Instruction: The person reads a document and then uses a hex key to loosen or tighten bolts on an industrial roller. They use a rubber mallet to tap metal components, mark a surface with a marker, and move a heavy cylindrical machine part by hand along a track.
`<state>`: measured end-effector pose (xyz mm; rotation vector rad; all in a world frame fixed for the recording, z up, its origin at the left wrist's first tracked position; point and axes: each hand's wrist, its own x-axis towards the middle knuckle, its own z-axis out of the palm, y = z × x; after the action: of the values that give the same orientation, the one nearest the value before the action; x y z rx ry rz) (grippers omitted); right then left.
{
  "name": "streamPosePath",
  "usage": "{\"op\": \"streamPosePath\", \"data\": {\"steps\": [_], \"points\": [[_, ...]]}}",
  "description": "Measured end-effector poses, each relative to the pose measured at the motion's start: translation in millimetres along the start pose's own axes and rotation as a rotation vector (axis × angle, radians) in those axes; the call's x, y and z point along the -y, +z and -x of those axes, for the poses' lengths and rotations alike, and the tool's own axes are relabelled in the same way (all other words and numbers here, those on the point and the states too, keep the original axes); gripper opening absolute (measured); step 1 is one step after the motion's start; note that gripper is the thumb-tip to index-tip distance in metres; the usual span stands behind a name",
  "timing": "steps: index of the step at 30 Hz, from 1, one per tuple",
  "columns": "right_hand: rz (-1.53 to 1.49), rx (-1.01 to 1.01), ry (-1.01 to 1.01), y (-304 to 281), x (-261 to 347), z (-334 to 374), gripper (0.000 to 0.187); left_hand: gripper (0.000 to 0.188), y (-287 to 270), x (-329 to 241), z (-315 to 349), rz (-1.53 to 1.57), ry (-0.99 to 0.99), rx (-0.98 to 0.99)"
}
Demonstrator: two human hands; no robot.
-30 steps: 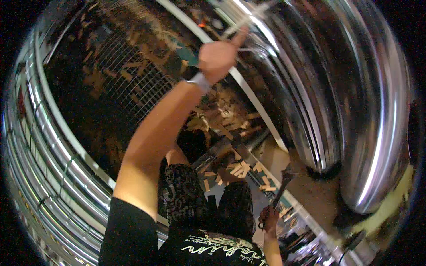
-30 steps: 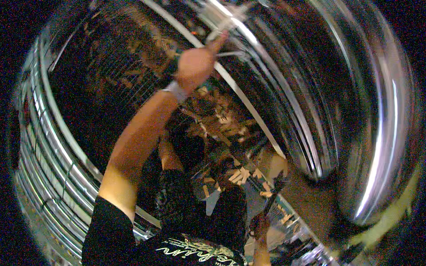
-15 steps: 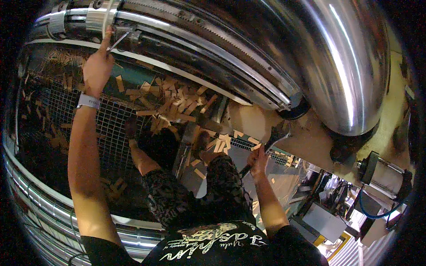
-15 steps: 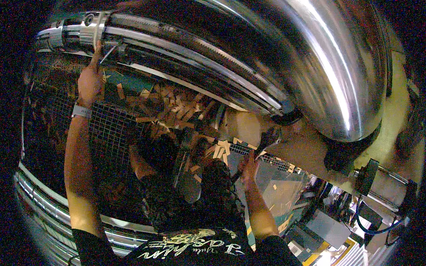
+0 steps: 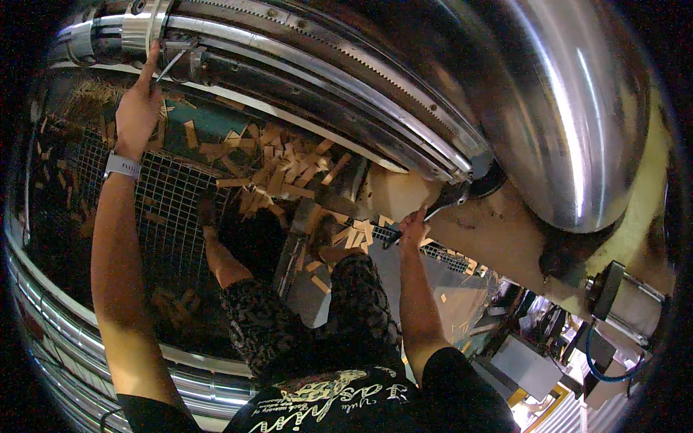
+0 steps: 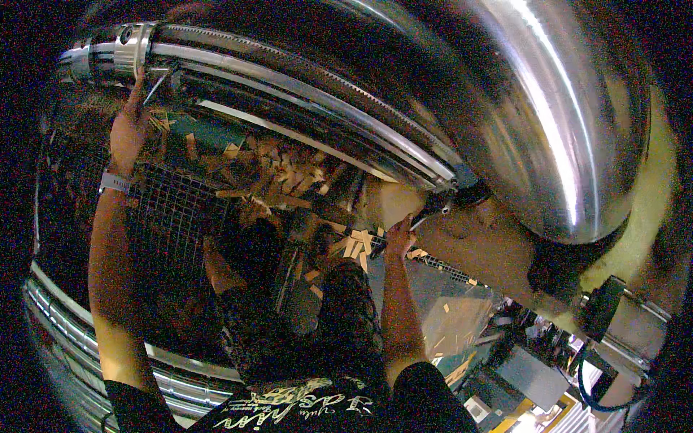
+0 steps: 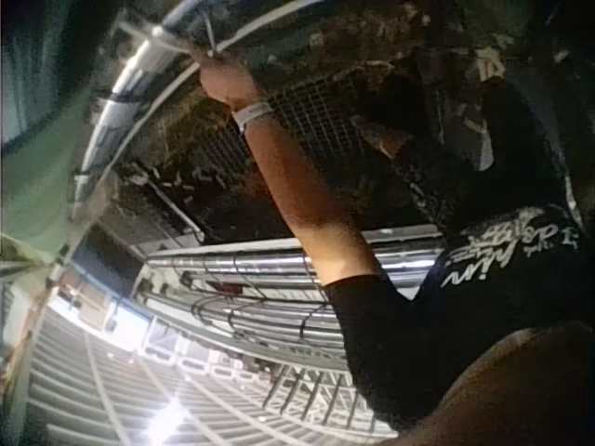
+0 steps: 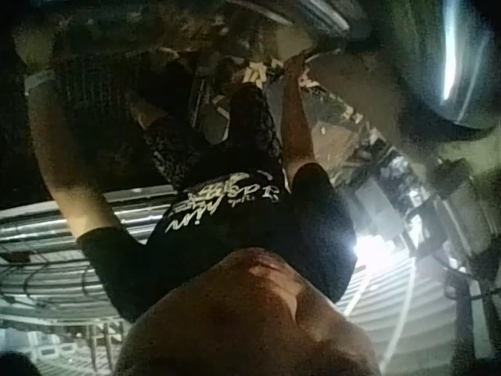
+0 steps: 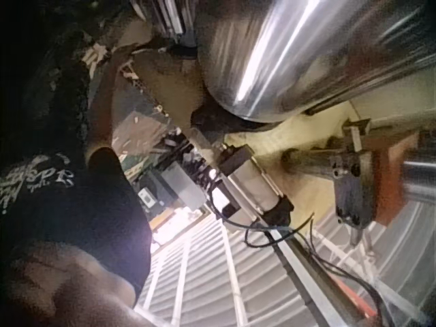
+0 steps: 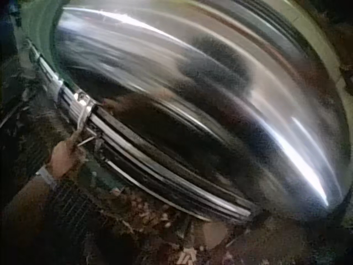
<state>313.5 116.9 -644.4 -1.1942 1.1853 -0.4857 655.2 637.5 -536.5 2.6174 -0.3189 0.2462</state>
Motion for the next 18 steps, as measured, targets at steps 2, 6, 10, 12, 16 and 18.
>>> {"op": "streamPosePath", "data": {"steps": [2,6,10,12,16,18], "points": [[-0.161,0.142,-0.020,-13.2,-17.9,-21.1,0.041,0.071,0.0,0.2,0.9,-0.001,-0.029,0.006],[-0.933,1.217,0.179,-24.7,-37.2,-70.8,0.040,0.040,-4.4,-4.7,4.3,-0.285,-0.230,0.123],[-0.057,0.208,-0.001,2.2,-21.8,-102.9,0.037,0.055,-9.2,-15.4,5.6,-0.235,-0.197,0.051],[-0.016,0.186,0.028,20.6,-8.5,-112.8,0.035,0.065,-10.6,-19.5,3.9,-0.180,-0.184,0.039],[0.016,0.203,0.039,40.0,9.9,-121.8,0.032,0.070,-14.3,-25.7,1.5,-0.160,-0.208,0.043],[0.028,0.212,0.042,40.1,11.0,-122.5,0.031,0.068,-15.5,-27.5,2.4,-0.138,-0.192,-0.003]]}}
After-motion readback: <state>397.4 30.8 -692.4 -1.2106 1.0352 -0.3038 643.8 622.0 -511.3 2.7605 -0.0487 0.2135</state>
